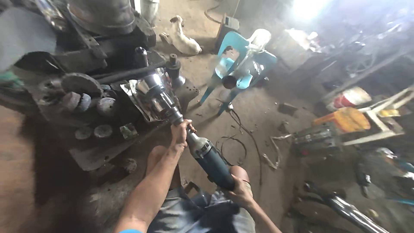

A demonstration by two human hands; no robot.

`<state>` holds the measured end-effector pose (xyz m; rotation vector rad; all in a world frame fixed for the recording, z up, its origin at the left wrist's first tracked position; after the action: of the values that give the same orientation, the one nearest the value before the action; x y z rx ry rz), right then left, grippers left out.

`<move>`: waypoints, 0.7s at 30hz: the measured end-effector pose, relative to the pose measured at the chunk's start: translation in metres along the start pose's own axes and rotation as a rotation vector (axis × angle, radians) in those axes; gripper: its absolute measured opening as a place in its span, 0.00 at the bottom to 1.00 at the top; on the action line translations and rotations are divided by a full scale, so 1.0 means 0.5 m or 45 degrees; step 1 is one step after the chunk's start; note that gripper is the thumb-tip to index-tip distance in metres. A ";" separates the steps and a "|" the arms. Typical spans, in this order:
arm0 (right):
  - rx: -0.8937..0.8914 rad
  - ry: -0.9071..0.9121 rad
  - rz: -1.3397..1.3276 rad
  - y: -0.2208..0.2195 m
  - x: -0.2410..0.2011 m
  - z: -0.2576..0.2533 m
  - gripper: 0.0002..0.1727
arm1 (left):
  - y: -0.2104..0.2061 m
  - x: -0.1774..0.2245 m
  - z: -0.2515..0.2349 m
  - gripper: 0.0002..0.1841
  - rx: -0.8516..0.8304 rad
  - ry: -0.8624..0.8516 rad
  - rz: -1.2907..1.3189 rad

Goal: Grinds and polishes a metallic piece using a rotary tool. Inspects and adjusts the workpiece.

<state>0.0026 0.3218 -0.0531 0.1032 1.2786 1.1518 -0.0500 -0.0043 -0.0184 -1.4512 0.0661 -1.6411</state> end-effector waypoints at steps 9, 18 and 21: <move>-0.019 -0.130 0.131 -0.012 -0.004 -0.005 0.25 | 0.007 0.013 0.006 0.05 0.063 -0.030 0.002; -0.146 0.095 0.077 0.006 -0.006 0.028 0.32 | 0.027 0.050 -0.002 0.07 0.145 0.025 0.040; -0.025 0.064 0.096 -0.010 -0.026 0.031 0.30 | 0.027 0.046 -0.016 0.09 0.214 0.021 0.016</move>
<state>0.0195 0.3181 -0.0416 0.1093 1.3169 1.2377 -0.0462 -0.0312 -0.0111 -1.3072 -0.0520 -1.6088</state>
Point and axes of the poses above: each hand's wrist, its own z-axis away from the middle knuckle, its own y-axis out of the back of the hand, x = y × z, the point moved 3 cm from there along -z, towards the middle knuckle, and after that the axes turned 2 degrees about -x, right-handed, at the moved point
